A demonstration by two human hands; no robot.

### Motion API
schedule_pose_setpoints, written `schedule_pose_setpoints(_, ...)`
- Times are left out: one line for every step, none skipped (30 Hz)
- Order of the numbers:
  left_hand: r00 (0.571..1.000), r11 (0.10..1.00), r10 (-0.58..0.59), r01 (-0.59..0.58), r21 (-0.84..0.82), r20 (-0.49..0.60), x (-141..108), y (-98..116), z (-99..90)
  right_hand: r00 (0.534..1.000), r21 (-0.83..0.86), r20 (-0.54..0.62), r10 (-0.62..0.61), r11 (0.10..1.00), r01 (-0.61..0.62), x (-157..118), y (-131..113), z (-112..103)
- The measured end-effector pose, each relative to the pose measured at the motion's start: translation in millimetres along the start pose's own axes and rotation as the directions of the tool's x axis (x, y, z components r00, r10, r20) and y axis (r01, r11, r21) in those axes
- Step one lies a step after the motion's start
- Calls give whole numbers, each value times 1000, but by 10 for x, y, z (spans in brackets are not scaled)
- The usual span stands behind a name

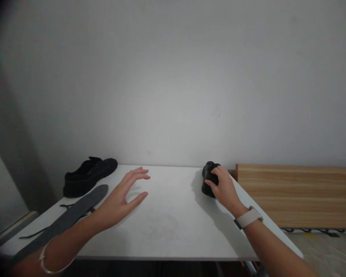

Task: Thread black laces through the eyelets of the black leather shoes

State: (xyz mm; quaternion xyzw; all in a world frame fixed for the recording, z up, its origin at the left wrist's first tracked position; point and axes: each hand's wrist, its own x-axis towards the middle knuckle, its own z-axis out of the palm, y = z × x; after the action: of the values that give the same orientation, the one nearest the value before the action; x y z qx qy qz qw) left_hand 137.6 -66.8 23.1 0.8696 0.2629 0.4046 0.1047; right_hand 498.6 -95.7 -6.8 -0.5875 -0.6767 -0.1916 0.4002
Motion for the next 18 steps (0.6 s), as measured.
schedule_pose_setpoints(1000, 998, 4, -4, -58, 6, 39, -7, 83, 999, 26, -16, -32, 999, 33, 3, -196, -17)
schedule_pose_setpoints(1000, 993, 0, 0, -116, 0, 84, -29, 162, 998, 52, -20, -68, 996, 69, -4, -398, -31)
schedule_pose_setpoints(1000, 985, -14, 11, -172, -14, 134, -60, 238, 995, 74, -4, -99, 992, 99, -20, -598, -39)
schedule_pose_setpoints(999, 974, -30, 22, -224, -32, 185, -97, 312, 992, 99, 10, -123, 988, 122, -43, -790, -38)
schedule_pose_setpoints(998, 963, -46, 30, -270, -52, 234, -136, 382, 989, 134, 14, -147, 981, 144, -74, -968, -26)
schedule_pose_setpoints(996, 951, -61, 37, -308, -71, 278, -177, 448, 987, 169, 13, -159, 973, 155, -109, -1127, -4)
schedule_pose_setpoints(993, 939, -76, 43, -342, -85, 317, -218, 508, 986, 204, 21, -168, 966, 160, -148, -1267, 28)
schedule_pose_setpoints(991, 928, -91, 48, -370, -97, 350, -260, 561, 983, 237, 37, -178, 957, 165, -188, -1387, 67)
schedule_pose_setpoints(988, 918, -104, 53, -393, -110, 378, -303, 605, 980, 266, 54, -193, 948, 172, -227, -1487, 109)
schedule_pose_setpoints(985, 910, -118, 57, -411, -123, 400, -347, 641, 975, 289, 74, -209, 940, 179, -264, -1568, 153)
schedule_pose_setpoints(982, 902, -133, 63, -428, -135, 418, -393, 668, 970, 307, 91, -225, 933, 188, -297, -1633, 195)
schedule_pose_setpoints(978, 891, -151, 71, -448, -144, 434, -438, 688, 965, 319, 105, -240, 927, 196, -325, -1684, 234)
schedule_pose_setpoints(973, 876, -175, 85, -475, -149, 446, -481, 701, 962, 323, 113, -250, 924, 202, -348, -1721, 268)
schedule_pose_setpoints(968, 857, -201, 100, -505, -148, 457, -519, 709, 959, 321, 118, -258, 924, 209, -368, -1747, 297)
schedule_pose_setpoints(964, 838, -224, 116, -534, -143, 466, -550, 713, 956, 316, 125, -265, 924, 215, -384, -1763, 321)
schedule_pose_setpoints(962, 822, -238, 125, -556, -136, 474, -571, 712, 953, 310, 130, -272, 925, 222, -398, -1772, 340)
schedule_pose_setpoints(962, 815, -240, 126, -566, -131, 480, -581, 707, 951, 303, 133, -279, 925, 229, -410, -1774, 356)
schedule_pose_setpoints(965, 817, -227, 118, -564, -127, 485, -581, 698, 949, 297, 136, -286, 925, 237, -421, -1773, 367)
